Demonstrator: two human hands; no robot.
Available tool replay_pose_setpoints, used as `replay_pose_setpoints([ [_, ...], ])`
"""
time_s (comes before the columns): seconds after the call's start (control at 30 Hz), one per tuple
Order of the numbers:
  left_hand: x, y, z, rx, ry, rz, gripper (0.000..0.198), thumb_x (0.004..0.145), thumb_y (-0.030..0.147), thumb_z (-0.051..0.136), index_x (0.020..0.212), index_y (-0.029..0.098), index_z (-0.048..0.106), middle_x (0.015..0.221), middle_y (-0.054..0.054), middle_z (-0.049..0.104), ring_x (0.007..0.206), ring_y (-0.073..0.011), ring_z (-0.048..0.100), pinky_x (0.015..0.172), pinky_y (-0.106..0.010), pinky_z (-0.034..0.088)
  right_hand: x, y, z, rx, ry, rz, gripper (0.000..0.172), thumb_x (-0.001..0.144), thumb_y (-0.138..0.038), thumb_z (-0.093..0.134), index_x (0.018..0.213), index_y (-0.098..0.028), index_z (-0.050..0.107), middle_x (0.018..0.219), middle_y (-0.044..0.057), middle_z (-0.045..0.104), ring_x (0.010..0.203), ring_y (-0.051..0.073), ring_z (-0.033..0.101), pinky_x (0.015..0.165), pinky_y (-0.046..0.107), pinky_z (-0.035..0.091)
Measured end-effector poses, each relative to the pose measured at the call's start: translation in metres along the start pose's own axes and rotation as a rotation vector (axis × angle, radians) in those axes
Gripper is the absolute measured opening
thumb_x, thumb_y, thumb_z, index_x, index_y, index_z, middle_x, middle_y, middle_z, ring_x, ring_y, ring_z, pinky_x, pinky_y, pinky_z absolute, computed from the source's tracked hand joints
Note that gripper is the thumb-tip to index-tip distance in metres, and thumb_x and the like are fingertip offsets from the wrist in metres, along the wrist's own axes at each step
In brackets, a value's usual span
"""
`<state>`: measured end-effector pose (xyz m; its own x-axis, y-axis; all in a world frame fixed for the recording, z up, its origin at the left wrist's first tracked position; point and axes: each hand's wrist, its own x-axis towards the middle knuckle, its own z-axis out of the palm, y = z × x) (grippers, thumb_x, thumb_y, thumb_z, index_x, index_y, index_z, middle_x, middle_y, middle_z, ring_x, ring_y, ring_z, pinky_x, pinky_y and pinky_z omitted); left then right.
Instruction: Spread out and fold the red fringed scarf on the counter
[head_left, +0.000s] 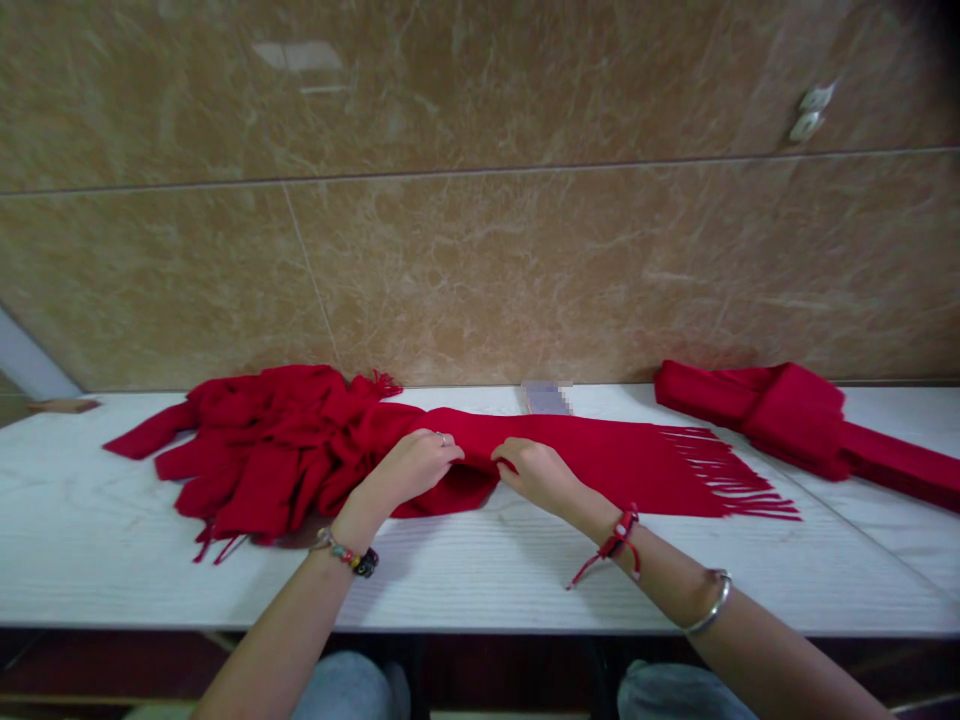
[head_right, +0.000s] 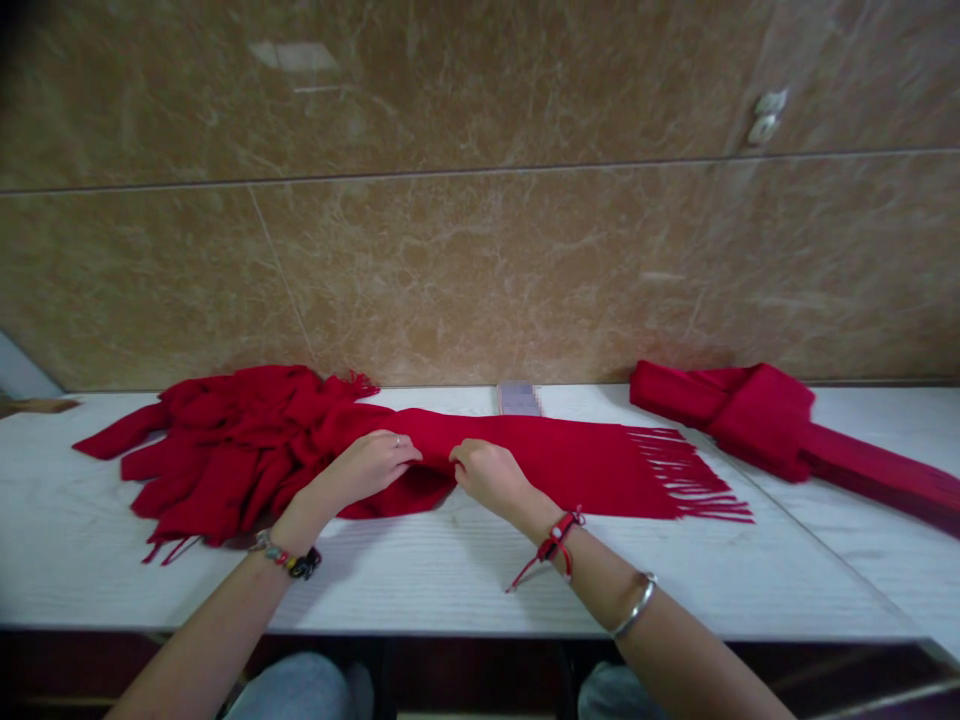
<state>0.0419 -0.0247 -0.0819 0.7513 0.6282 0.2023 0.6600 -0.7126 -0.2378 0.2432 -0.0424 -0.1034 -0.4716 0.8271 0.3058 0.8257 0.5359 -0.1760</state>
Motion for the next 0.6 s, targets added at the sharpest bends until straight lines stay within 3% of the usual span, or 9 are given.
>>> replay_pose_setpoints([
  [0.13,-0.001,-0.0026,0.0029,-0.002,0.011,-0.028,0.021,0.08,0.008,0.044,0.086,0.018,0.061,0.083,-0.003,0.06,0.079,-0.0156,0.056,0.073,-0.027,0.042,-0.0011,-0.0036,0.0018,-0.054,0.012,-0.062,0.021,0.082,-0.023,0.049,0.097,-0.016,0.062,0.097,0.008,0.062,0.093,0.017,0.055,0.08,0.025,0.04],
  [0.27,0.0005,-0.0026,0.0052,-0.042,0.002,-0.039,0.024,0.079,0.006,0.04,0.085,0.018,0.06,0.082,-0.004,0.056,0.077,-0.0157,0.054,0.069,-0.026,0.042,0.0013,-0.005,0.0016,-0.181,-0.077,-0.102,0.021,0.085,-0.018,0.044,0.089,-0.015,0.064,0.09,0.009,0.064,0.085,0.019,0.056,0.076,0.029,0.04],
  [0.6,0.0019,0.0009,0.0012,-0.02,-0.044,-0.033,0.028,0.07,0.0,0.04,0.083,0.018,0.057,0.082,-0.004,0.055,0.079,-0.0162,0.052,0.07,-0.026,0.041,0.0001,-0.0041,0.0037,-0.233,-0.022,-0.224,0.023,0.086,-0.015,0.04,0.084,-0.013,0.063,0.084,0.01,0.062,0.082,0.019,0.054,0.075,0.03,0.038],
])
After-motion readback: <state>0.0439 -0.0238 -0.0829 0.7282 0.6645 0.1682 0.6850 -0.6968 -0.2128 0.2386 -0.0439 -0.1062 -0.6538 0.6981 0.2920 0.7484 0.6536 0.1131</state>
